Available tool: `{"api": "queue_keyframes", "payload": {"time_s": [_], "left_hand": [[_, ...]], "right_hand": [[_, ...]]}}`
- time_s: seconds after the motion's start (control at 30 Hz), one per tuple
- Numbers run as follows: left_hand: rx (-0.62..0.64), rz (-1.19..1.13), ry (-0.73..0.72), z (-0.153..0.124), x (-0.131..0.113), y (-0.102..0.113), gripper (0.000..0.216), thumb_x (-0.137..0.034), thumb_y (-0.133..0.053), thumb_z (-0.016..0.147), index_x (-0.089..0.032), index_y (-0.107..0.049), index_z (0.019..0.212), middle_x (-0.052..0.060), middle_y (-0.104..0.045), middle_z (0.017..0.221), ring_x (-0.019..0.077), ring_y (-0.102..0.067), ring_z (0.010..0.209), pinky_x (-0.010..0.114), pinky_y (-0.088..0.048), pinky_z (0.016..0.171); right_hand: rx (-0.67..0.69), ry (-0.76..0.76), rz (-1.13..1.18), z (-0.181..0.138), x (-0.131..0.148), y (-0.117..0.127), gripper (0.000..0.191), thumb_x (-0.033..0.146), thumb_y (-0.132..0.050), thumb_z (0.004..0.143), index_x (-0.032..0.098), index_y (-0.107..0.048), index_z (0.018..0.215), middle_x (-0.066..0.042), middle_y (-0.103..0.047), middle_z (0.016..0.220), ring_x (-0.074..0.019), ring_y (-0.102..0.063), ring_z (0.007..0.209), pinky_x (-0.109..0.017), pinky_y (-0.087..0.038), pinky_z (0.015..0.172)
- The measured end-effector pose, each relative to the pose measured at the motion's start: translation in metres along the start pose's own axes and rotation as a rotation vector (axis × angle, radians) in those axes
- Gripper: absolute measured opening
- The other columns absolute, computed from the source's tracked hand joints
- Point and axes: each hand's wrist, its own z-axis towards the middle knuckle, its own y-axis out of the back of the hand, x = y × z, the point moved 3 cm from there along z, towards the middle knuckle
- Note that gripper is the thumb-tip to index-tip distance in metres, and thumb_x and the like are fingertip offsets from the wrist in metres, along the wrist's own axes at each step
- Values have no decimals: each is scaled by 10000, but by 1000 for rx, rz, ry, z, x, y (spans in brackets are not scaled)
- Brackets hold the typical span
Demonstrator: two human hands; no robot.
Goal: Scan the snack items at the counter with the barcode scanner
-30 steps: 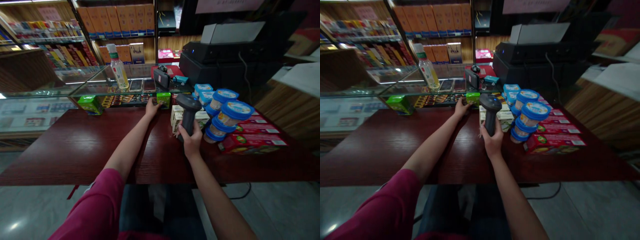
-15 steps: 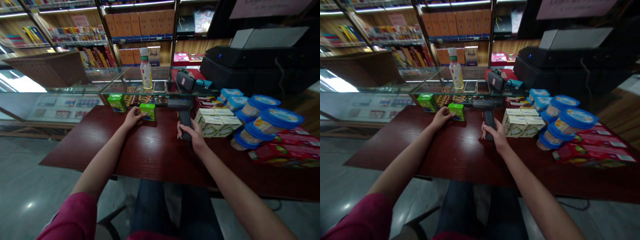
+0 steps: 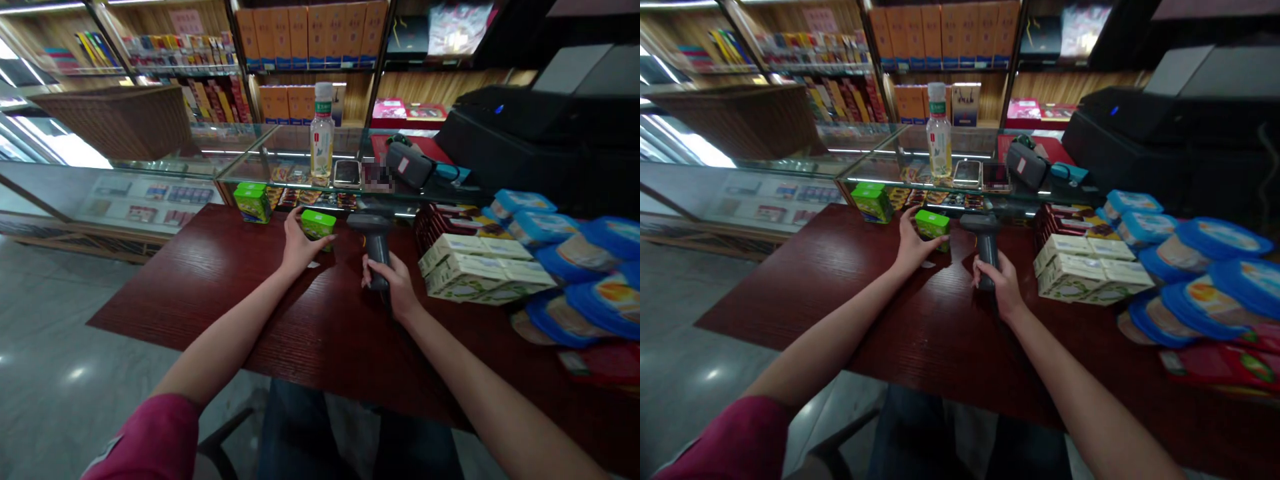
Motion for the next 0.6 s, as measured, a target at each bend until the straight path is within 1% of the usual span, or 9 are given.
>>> {"api": "queue_keyframes", "payload": {"time_s": [0.07, 0.13, 0.27, 0.33, 0.4, 0.47, 0.6], "left_hand": [[12, -4, 47, 1, 0, 1, 953, -415, -995, 644, -216, -474, 1416, 145, -572, 1384, 311, -609, 1286, 486, -503, 1136], [32, -38, 126, 5, 2, 5, 849, -432, -962, 697, -211, -506, 1378, 140, -623, 1365, 307, -640, 1270, 462, -524, 1117], [71, -226, 344, 16, 10, 14, 594, -538, -801, 879, -200, -572, 1311, 137, -691, 1361, 278, -691, 1250, 373, -588, 1026], [91, -319, 440, 20, 14, 15, 531, -583, -723, 930, -196, -599, 1270, 129, -713, 1335, 255, -721, 1208, 339, -613, 972], [101, -375, 501, 22, 16, 16, 514, -602, -701, 935, -197, -618, 1240, 117, -731, 1300, 230, -745, 1156, 316, -622, 948], [97, -409, 528, 22, 17, 17, 504, -593, -714, 924, -195, -631, 1222, 111, -742, 1277, 218, -755, 1126, 314, -623, 951], [75, -473, 538, 22, 16, 18, 476, -528, -770, 887, -186, -642, 1193, 120, -745, 1274, 238, -754, 1139, 357, -622, 983]], "right_hand": [[1, -23, -16, 0, 0, -1, 280, 373, -824, 759, 192, -659, 894, 23, -627, 690, -115, -542, 526, -273, -508, 513], [19, -37, -24, 0, 0, -1, 286, 373, -824, 775, 192, -658, 920, 25, -631, 704, -112, -544, 531, -272, -515, 524], [126, -56, -27, -3, -2, -1, 272, 382, -811, 822, 192, -657, 940, 24, -632, 710, -119, -560, 536, -278, -522, 532], [160, -63, -3, -6, -3, -1, 261, 383, -803, 830, 190, -662, 936, 19, -638, 724, -121, -563, 541, -281, -526, 529], [177, -62, 14, -7, -3, -1, 257, 384, -799, 833, 191, -662, 931, 22, -632, 706, -122, -558, 537, -281, -526, 527], [195, -62, 14, -8, -3, -1, 259, 389, -797, 840, 194, -655, 933, 29, -617, 666, -125, -555, 527, -281, -525, 530], [196, -75, 46, -9, -2, -2, 276, 399, -810, 816, 197, -648, 913, 36, -594, 641, -118, -523, 507, -271, -503, 502]]}}
